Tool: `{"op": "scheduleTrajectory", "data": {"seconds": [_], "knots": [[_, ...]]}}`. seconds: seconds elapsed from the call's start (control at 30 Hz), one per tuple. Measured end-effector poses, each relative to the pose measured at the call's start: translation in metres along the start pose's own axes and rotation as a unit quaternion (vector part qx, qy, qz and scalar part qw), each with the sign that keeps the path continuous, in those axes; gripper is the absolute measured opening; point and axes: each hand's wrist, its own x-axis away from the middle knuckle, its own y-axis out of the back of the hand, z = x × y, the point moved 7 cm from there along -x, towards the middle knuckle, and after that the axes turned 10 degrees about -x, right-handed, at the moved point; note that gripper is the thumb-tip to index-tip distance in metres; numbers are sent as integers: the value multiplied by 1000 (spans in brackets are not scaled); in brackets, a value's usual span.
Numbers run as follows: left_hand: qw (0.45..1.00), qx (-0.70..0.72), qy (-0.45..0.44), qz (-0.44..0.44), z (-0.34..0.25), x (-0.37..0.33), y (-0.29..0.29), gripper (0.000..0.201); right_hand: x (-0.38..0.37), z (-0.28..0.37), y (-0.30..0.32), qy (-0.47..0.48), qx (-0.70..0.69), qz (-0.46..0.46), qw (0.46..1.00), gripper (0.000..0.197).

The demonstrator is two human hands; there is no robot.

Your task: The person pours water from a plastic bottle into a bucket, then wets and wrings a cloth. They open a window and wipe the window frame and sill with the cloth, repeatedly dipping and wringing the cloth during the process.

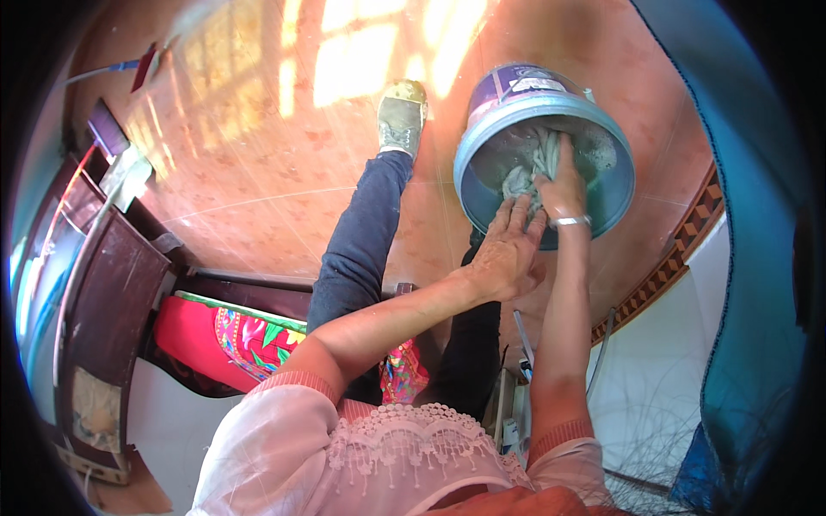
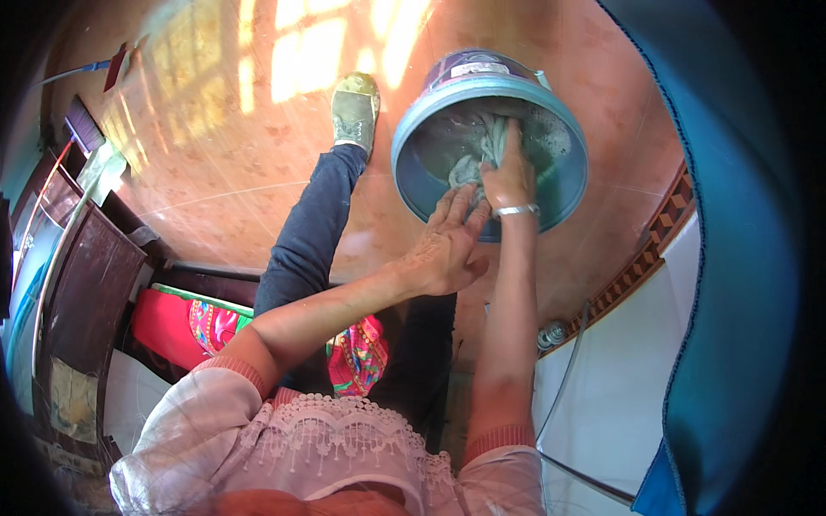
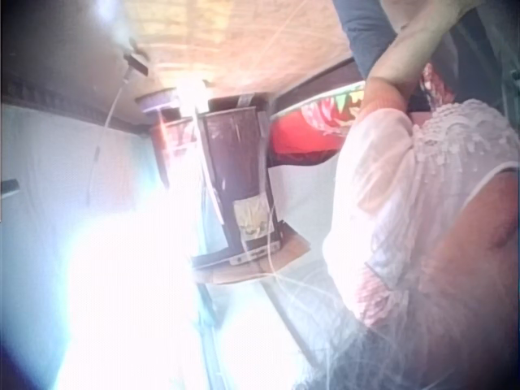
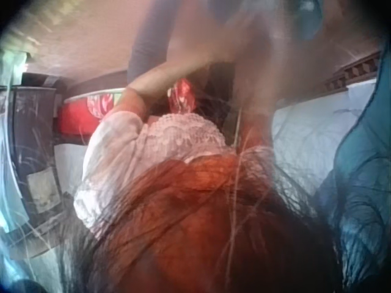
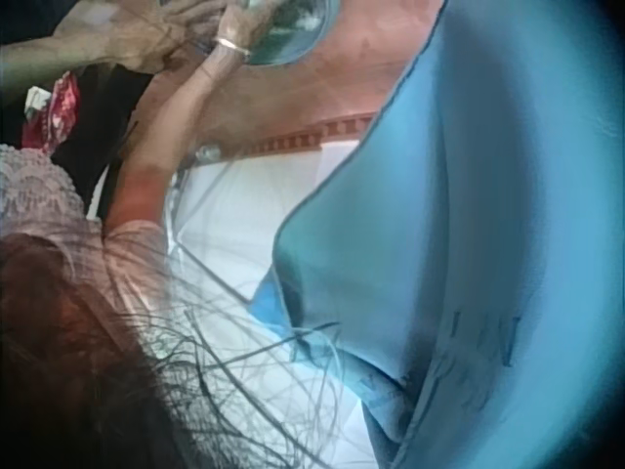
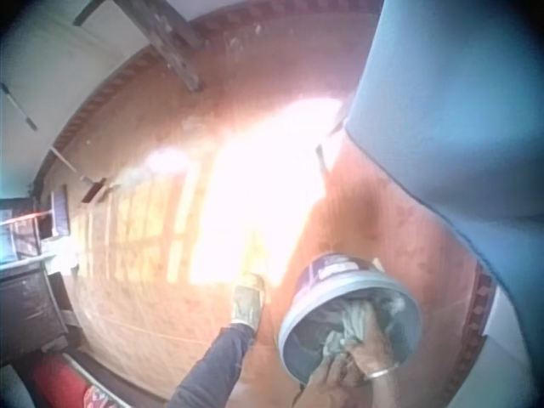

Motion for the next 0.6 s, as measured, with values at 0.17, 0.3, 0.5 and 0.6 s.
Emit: {"op": "scheduleTrajectory", "data": {"seconds": [0.17, 0.3, 0.5, 0.6], "knots": [[987, 108, 68, -97, 24, -11, 16, 66, -57, -69, -68, -35, 228, 83, 969, 29], [961, 216, 141, -98, 44, -13, 18, 48, -45, -43, -44, -121, 128, 61, 983, 31], [874, 382, 259, -156, 70, -19, 5, 30, 94, 6, 32, -76, -420, -31, 904, 40], [873, 380, 231, -200, 79, -26, 7, 28, 161, 23, 57, -94, -491, -60, 864, 36]]}}
